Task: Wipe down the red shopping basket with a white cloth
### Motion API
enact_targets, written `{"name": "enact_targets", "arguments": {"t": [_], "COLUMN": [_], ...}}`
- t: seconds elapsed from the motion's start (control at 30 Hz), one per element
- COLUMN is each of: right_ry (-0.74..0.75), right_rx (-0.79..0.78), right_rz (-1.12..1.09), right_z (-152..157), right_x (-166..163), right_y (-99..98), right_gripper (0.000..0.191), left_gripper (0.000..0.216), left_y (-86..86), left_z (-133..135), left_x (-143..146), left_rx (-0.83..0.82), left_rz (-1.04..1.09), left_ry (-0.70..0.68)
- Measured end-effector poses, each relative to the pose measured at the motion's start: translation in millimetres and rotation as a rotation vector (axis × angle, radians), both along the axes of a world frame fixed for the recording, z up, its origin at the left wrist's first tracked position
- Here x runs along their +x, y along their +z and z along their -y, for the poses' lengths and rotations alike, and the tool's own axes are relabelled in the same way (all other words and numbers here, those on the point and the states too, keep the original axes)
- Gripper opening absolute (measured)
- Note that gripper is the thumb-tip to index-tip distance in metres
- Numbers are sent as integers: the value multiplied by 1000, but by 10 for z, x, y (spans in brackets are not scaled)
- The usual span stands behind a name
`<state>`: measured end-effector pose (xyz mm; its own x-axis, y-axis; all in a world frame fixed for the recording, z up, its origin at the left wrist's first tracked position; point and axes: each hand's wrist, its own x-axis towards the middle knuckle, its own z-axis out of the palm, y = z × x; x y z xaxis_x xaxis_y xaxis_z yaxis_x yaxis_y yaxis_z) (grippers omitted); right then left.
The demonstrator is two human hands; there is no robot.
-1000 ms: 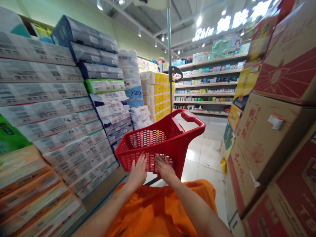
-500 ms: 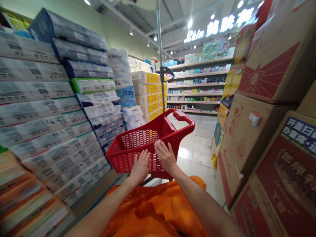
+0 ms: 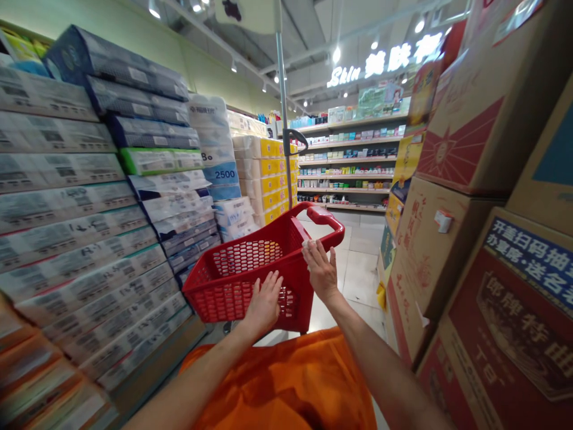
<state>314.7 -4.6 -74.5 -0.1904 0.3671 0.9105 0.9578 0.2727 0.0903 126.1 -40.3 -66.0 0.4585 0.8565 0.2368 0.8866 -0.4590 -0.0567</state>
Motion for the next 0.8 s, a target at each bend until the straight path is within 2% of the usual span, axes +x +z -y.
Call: {"name": "enact_targets", "arguments": {"t": [0.03, 0.13, 0.2, 0.27, 0.37, 0.43, 0.5, 0.6, 0.67, 0.73, 0.8], "right_ry": [-5, 34, 54, 36, -40, -77, -71, 16, 60, 51, 13], "right_rx": [-10, -128, -177, -138, -1, 47, 12, -112, -133, -81, -10], "right_rz": [6, 95, 131, 95, -28, -69, -39, 91, 127, 80, 8], "right_z": [14, 120, 181, 178, 57, -18, -19, 88, 139, 117, 29], "right_x": [35, 88, 105, 136, 208, 232, 214, 136, 91, 71, 66], "right_y": [-40, -348, -475, -385, -3, 135, 42, -318, -419, -288, -19], "right_gripper": [43, 44, 44, 45, 43, 41, 39, 39, 42, 45, 47], "left_gripper": [67, 65, 64, 65, 66, 67, 67, 67, 67, 67, 66], "left_y": [4, 1, -12, -19, -4, 12, 17, -4, -20, -23, -16], "left_z": [7, 19, 16, 8, 1, 4, 6, -6, -29, -60, -93], "left_x": [22, 53, 50, 45, 55, 64, 58, 8, -43, -95, -143], "left_rx": [3, 7, 13, 21, 17, 9, 16, 37, 43, 43, 50], "left_rz": [5, 20, 10, -1, 3, 8, 12, 13, 18, 28, 30], "left_ry": [-9, -37, -40, -30, -19, -19, -19, -8, 8, 28, 51]}}
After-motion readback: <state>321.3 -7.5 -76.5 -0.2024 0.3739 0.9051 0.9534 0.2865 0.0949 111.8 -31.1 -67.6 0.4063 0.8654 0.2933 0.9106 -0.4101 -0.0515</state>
